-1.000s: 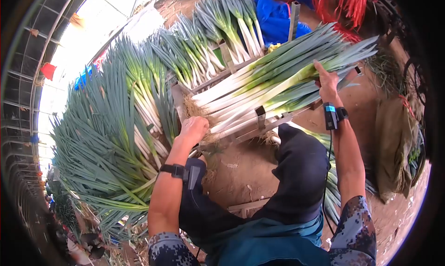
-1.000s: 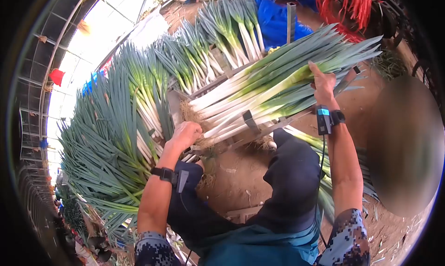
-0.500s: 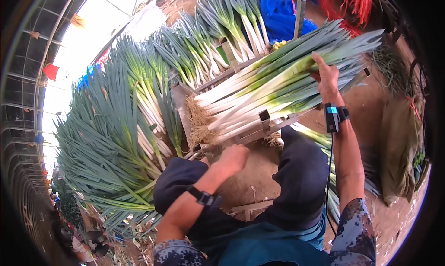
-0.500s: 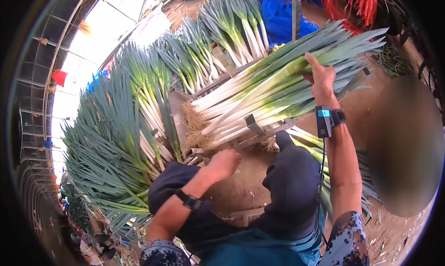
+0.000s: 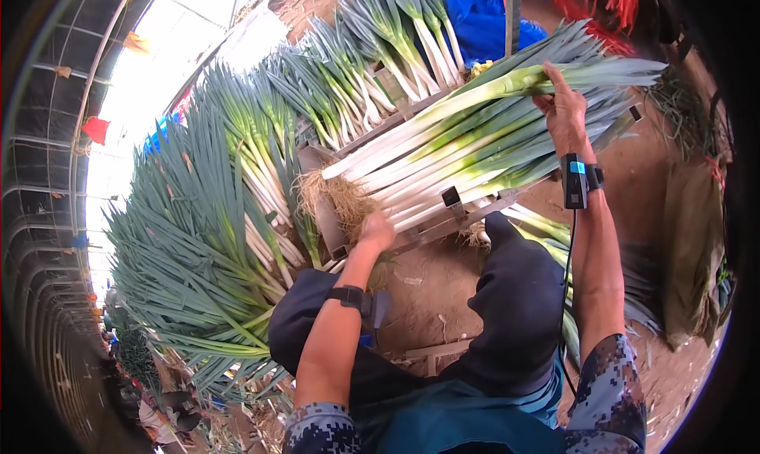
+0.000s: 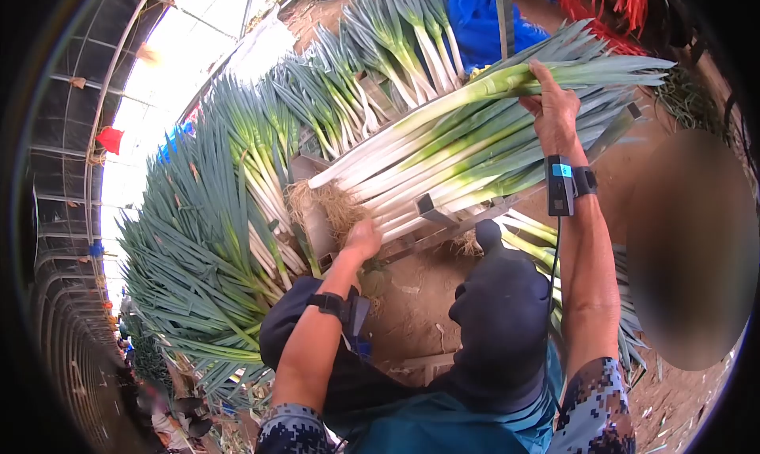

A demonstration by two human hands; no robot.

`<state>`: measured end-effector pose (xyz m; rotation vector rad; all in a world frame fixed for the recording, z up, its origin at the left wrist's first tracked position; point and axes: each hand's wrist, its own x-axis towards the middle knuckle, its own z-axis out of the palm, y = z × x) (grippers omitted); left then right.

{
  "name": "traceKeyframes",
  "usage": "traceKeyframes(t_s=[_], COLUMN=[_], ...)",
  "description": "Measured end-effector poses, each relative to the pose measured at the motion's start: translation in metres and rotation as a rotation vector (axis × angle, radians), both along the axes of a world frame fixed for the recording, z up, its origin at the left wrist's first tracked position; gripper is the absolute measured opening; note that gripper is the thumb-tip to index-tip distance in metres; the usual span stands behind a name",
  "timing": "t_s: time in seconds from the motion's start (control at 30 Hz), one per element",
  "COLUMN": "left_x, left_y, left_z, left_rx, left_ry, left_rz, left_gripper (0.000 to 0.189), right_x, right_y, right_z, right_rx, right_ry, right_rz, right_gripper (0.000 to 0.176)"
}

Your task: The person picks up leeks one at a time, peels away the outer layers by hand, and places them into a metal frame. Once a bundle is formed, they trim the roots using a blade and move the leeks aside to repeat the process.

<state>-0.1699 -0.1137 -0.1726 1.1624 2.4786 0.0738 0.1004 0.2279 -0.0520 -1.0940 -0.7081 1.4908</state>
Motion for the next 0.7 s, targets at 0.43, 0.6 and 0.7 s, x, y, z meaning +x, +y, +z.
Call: traceKeyframes(t_s=[0.43,0.6,0.7], left_x=[-0.070,-0.076,-0.065], left_y=[0.018,0.009,-0.003], left_z=[0.104,0.100,0.096], left_rx=[-0.453,-0.543,-0.614], left_ry=[-0.274,-0.183,-0.093], left_rz=[-0.395,-0.488,-0.479], left_gripper=[0.042,0.035,0.034], right_x=[0.044,0.049,0.047], right_y=[-0.021,-0.024,-0.030], right_z=[-0.037,-0.068,-0.072], right_rx=[-0.069,-0.170,-0.194], right_ry=[-0.167,-0.242,-0.292], right_rz=[0.075,0.033,0.050], right_gripper=[0.038,0.043,0.046])
